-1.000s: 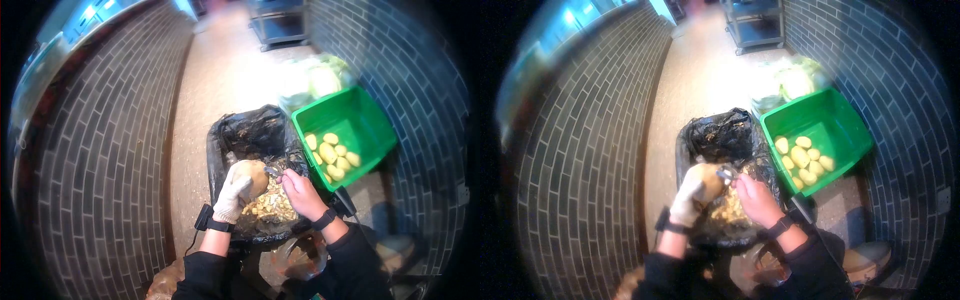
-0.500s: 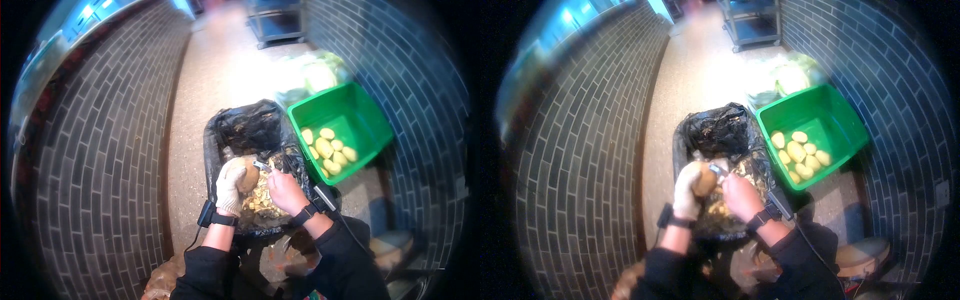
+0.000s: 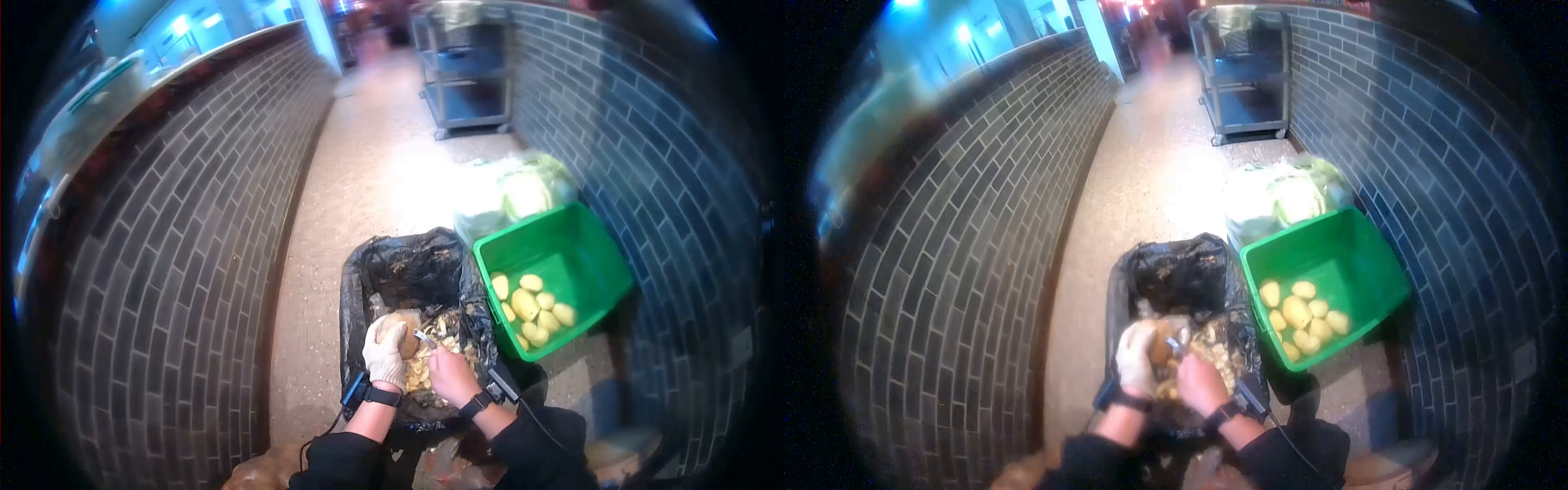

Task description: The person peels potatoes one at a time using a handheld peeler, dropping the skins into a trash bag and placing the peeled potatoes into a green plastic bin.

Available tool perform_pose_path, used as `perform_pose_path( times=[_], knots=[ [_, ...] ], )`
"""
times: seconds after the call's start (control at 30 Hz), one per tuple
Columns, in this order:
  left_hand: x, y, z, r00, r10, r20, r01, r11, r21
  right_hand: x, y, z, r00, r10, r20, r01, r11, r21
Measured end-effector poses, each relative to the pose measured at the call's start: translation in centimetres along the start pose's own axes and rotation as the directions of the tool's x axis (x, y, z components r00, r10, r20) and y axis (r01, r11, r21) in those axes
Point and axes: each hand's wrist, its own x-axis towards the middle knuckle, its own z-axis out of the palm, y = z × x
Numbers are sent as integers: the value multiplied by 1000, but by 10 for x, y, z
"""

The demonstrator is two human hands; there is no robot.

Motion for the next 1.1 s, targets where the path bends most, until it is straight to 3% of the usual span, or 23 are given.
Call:
perform_pose_path(
  times=[0.07, 0.13, 0.27, 0.33, 0.37, 0.4, 0.47, 0.53, 0.57, 0.67, 0.73, 0.8, 0.93, 1.0, 1.1],
  knots=[
    [-6, 4, 3, 1000, 4, -16, -3, 1000, 23, 1, 1, 3, 1000, 7, -3, -7, 1000, 14],
    [-11, 8, 8, 994, 97, -49, -87, 980, 180, -2, 4, 7, 1000, 24, -4, -24, 999, 33],
    [15, -3, -2, 987, 150, -55, -143, 983, 114, -19, 3, 25, 987, -67, 149, 68, 998, -7],
    [8, 19, 10, 998, 60, -22, -61, 997, -38, -27, 0, 37, 993, -104, 47, 96, 985, 146],
    [6, 30, 14, 1000, -18, 15, 20, 992, -122, -21, -4, 25, 989, -70, 129, 53, 991, 127],
    [5, 36, 13, 994, -95, 51, 104, 974, -201, -14, 2, 19, 991, -102, 91, 89, 987, 137],
    [17, 31, 4, 993, -91, 70, 105, 966, -236, -10, -3, -7, 997, -73, 30, 66, 980, 187],
    [14, 44, 2, 902, -308, 302, 410, 830, -378, -5, -8, -24, 999, -33, 10, 31, 984, 175],
    [9, 44, 7, 914, -323, 245, 395, 846, -359, -3, -7, -30, 1000, 10, -25, -5, 987, 163],
    [2, 36, 4, 858, -398, 326, 489, 828, -276, 2, 8, -27, 998, -34, -46, 36, 998, 59],
    [3, 29, 0, 871, -367, 326, 458, 847, -269, 2, 3, -31, 999, -3, -42, 5, 999, 48],
    [4, 32, 1, 884, -260, 388, 321, 942, -102, 4, 5, -37, 998, -1, -65, 8, 994, 105],
    [-7, 45, 5, 896, -205, 395, 192, 979, 74, 16, 15, -44, 993, -30, -114, 43, 992, 118],
    [-5, 41, 2, 876, -222, 427, 208, 975, 80, 19, 16, -46, 992, -62, -107, 75, 989, 124],
    [-5, 39, 1, 933, -184, 310, 177, 983, 54, 16, 6, -40, 994, -59, -92, 62, 998, 28]
  ],
)
